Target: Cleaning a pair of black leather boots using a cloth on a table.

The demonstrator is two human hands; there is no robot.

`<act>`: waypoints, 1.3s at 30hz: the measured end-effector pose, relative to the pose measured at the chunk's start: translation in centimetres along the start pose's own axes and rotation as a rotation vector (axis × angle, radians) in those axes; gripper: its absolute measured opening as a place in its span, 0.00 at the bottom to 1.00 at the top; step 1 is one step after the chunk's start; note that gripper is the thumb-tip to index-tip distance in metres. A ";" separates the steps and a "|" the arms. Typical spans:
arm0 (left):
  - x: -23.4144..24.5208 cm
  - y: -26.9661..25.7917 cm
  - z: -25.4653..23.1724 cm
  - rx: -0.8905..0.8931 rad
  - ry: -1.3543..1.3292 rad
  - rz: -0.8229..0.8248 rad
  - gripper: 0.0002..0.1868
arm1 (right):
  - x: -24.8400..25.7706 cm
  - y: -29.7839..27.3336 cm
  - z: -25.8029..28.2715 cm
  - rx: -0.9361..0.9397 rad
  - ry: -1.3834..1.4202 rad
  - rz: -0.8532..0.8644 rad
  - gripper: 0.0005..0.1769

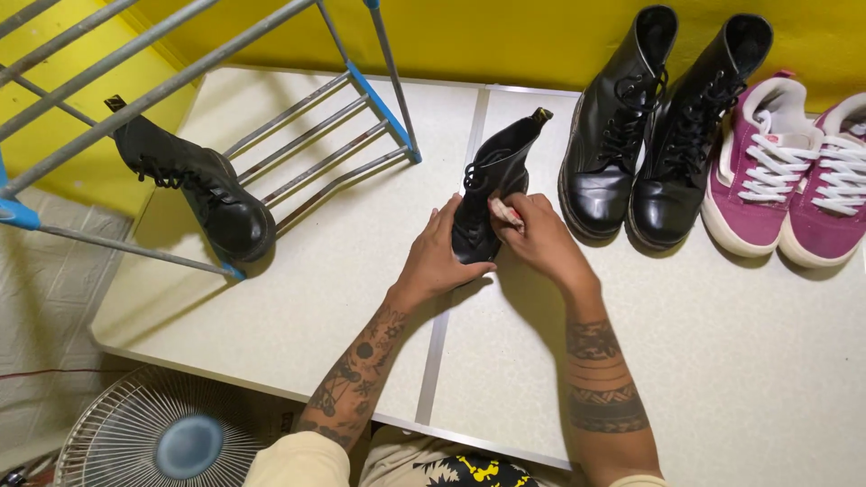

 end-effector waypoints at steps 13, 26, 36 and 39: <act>0.2 0.4 0.3 0.257 -0.177 0.171 0.48 | -3.1 2.1 0.7 0.327 0.028 -0.636 0.28; 2.3 -1.0 1.8 -0.313 -0.015 0.115 0.70 | -1.3 -5.9 -2.1 0.252 -0.052 -0.304 0.28; 2.0 -2.8 5.4 -0.278 -0.007 -0.103 0.56 | -5.3 -4.2 7.6 0.644 -0.158 -0.209 0.28; 2.9 -2.7 5.1 -0.237 -0.018 -0.061 0.58 | -5.7 -4.2 6.3 0.656 -0.235 -0.227 0.27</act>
Point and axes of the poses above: each hand's wrist, its own y-axis towards the middle knuckle, its own x-axis out of the back of the hand, z = x × y, the point moved 3 cm from there along y, towards the middle knuckle, and after that the axes turned 12 degrees about x, right-handed, at the moved point
